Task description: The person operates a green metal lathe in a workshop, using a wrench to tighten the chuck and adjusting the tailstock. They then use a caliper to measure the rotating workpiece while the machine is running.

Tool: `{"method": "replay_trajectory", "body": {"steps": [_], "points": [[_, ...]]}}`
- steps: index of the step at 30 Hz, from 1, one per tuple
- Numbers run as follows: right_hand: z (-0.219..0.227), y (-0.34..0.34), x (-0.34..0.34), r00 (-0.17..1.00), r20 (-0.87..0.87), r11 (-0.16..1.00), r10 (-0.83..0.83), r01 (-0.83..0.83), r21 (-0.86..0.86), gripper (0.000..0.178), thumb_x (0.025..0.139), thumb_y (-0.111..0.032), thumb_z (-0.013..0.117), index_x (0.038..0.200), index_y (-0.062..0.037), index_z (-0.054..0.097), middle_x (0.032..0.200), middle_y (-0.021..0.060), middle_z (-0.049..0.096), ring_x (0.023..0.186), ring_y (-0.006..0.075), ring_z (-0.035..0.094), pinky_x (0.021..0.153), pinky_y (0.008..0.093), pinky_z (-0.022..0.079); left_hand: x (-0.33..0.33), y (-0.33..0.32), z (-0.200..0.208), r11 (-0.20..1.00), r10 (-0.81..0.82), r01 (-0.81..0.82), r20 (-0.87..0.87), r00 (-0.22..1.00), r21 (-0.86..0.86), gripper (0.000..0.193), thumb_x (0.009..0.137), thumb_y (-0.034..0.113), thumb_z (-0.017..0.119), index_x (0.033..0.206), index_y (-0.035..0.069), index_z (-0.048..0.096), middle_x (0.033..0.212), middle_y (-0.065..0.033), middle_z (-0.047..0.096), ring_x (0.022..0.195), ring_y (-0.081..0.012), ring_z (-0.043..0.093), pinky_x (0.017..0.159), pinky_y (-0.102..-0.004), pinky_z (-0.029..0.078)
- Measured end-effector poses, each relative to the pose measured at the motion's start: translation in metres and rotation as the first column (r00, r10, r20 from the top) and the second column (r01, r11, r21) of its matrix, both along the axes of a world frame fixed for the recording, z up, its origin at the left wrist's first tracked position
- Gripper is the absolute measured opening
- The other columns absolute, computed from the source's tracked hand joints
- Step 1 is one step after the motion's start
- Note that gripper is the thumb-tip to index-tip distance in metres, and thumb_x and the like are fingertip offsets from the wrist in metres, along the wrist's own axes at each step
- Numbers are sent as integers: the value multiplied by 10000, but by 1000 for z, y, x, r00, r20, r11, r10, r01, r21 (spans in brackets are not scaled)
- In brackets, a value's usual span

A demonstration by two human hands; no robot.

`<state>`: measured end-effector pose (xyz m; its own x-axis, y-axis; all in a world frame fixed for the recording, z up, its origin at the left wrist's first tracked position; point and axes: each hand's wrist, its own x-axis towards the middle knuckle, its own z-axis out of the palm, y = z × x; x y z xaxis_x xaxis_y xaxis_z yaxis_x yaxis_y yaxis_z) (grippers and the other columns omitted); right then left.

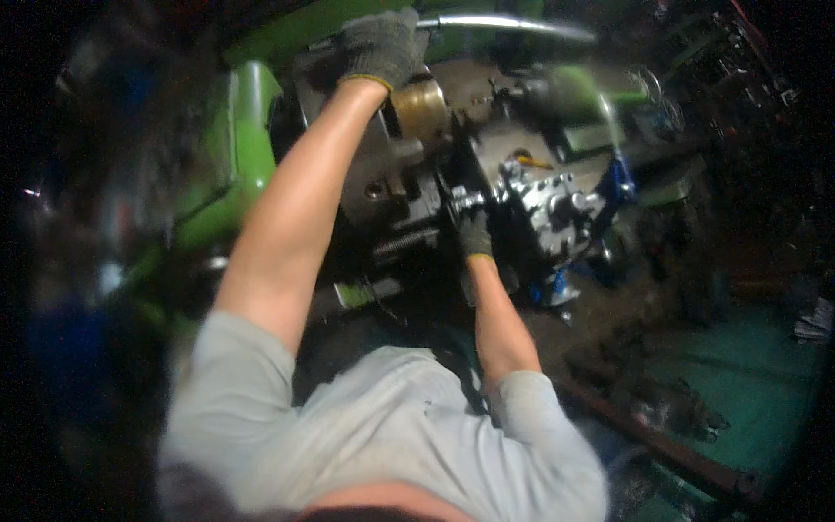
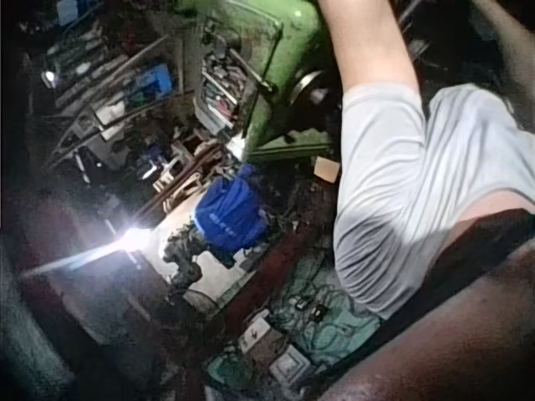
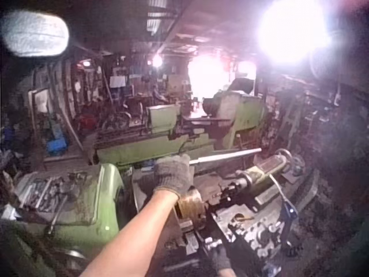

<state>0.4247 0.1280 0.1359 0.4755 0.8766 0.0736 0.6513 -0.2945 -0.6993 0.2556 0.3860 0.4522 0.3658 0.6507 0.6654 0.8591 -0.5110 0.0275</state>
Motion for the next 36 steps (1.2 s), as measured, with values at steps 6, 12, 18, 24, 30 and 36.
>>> {"method": "replay_trajectory", "body": {"steps": [6,12,18,24,30,36], "points": [[102,29,-21,843,-460,925,279,-107,365,317,952,-122,703,1246,-18,650,1143,100,697,1021,211,653,922,374,529,-3,-12,3,997,82,-82,30,996,14,250,876,337,656,937,123,769,901,-156,765,882,-363,741,772,-514,554],[248,44,-36,584,-628,809,515,-90,580,304,934,-56,732,1230,-13,673,1107,57,690,956,131,640,833,299,551,-5,-19,12,998,63,-64,-44,997,-24,282,892,414,623,936,151,714,888,-154,728,831,-380,712,737,-543,527],[316,52,-22,584,-511,677,631,-93,730,328,880,-24,788,1198,-14,710,1074,38,724,979,126,666,891,285,536,-7,-26,19,981,185,-191,-134,974,-34,281,858,375,672,993,129,695,931,-139,733,874,-355,714,802,-513,531],[340,50,-1,604,-452,653,657,-155,741,287,858,-35,814,1126,-8,717,1010,39,725,943,117,667,853,285,543,4,-32,22,974,211,-221,-150,966,-55,343,873,414,676,1063,131,711,998,-136,740,936,-357,710,837,-517,534],[332,50,4,459,-548,654,699,-102,750,175,939,-140,747,1071,-31,712,975,48,725,861,113,651,748,268,535,-2,-29,13,981,194,-192,-126,973,30,254,866,377,654,964,149,706,922,-142,732,852,-379,710,751,-519,545],[286,55,10,-708,-651,914,273,-22,406,201,1018,-265,609,1075,-97,702,936,41,720,760,183,625,654,311,504,5,-35,23,972,205,-221,-161,965,-83,327,883,420,673,1039,135,713,996,-135,742,931,-354,711,840,-506,542]]}}
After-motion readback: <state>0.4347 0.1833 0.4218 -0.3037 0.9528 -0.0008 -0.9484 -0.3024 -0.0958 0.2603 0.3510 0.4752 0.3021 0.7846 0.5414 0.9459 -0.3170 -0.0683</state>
